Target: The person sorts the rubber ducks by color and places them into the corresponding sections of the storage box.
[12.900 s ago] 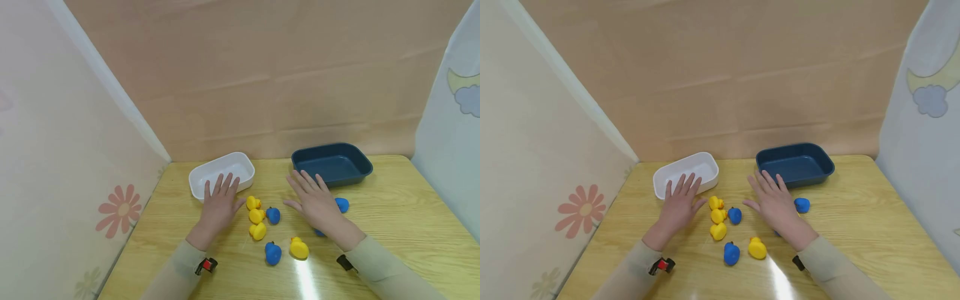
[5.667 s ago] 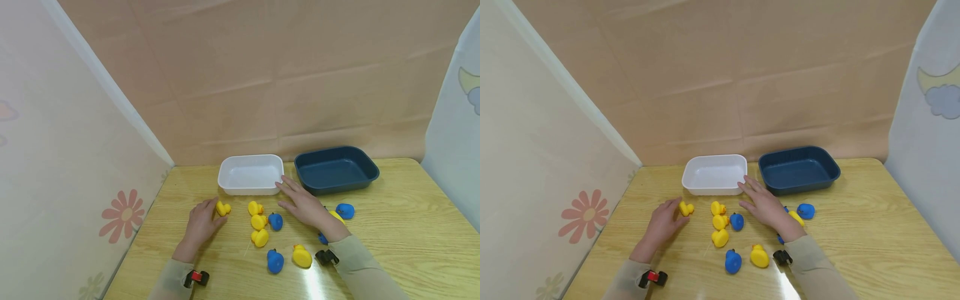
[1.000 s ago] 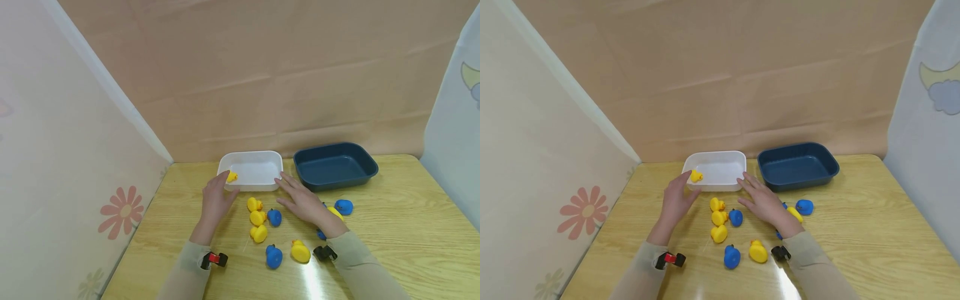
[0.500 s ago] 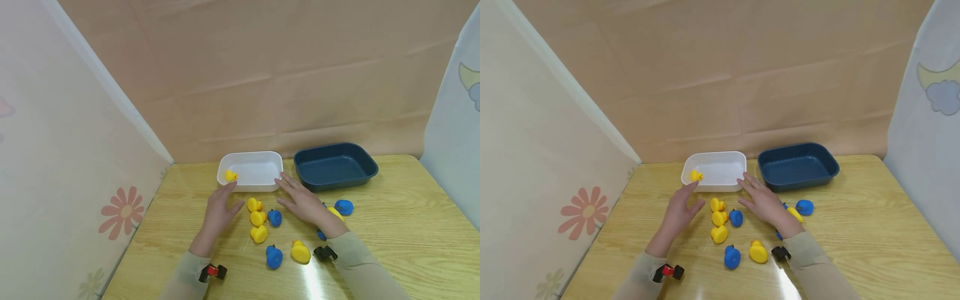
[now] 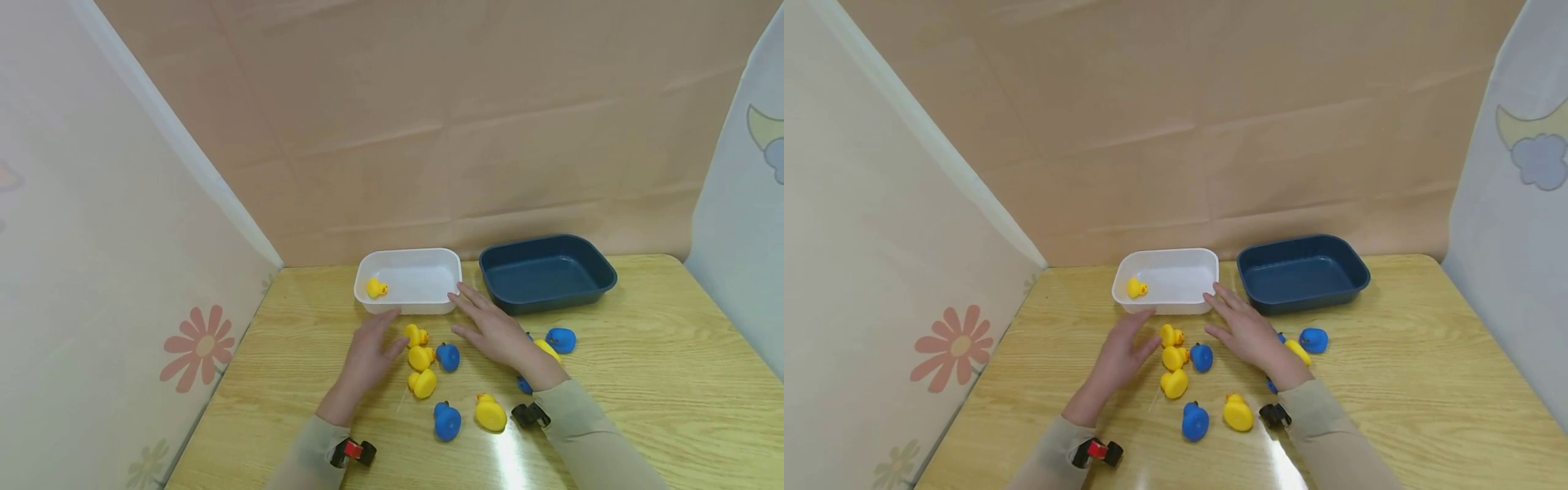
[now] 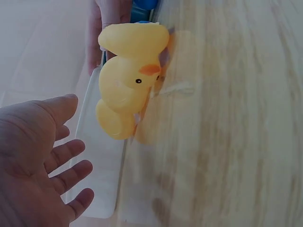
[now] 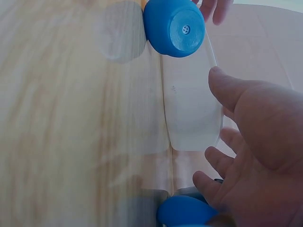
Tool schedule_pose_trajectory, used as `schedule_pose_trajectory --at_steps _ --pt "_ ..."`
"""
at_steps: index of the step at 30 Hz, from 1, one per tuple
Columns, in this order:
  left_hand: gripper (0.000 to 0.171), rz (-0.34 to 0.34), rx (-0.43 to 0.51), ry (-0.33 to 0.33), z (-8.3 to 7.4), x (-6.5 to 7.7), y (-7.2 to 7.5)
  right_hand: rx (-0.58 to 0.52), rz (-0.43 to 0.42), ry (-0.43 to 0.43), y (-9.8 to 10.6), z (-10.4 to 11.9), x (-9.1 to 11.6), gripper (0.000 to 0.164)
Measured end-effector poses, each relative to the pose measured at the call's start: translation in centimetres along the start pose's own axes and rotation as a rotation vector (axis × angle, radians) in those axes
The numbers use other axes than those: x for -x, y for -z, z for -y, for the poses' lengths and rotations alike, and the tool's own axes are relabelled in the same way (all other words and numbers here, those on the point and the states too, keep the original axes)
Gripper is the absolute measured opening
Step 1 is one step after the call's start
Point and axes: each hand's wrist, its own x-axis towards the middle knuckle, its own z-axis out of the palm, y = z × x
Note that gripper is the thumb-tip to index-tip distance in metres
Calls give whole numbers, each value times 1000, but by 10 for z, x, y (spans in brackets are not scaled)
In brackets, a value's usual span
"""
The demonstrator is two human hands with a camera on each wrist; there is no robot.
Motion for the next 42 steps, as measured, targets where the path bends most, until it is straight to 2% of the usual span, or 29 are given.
schedule_pose_trajectory --at_steps 7,17,26,35,42 --pt "57 34 0 3 0 -5 -8 2 -4 6 0 0 2 68" --pt "56 87 -15 60 1 -14 -21 0 -4 -2 0 0 1 68" --pt "55 81 -14 70 1 -20 -22 -10 -7 1 -1 -1 1 69" --pt "43 91 -6 77 -1 -24 -20 -10 -10 0 0 -1 0 68" --pt "36 36 1 100 -4 -21 -16 -7 -8 -1 0 0 1 68"
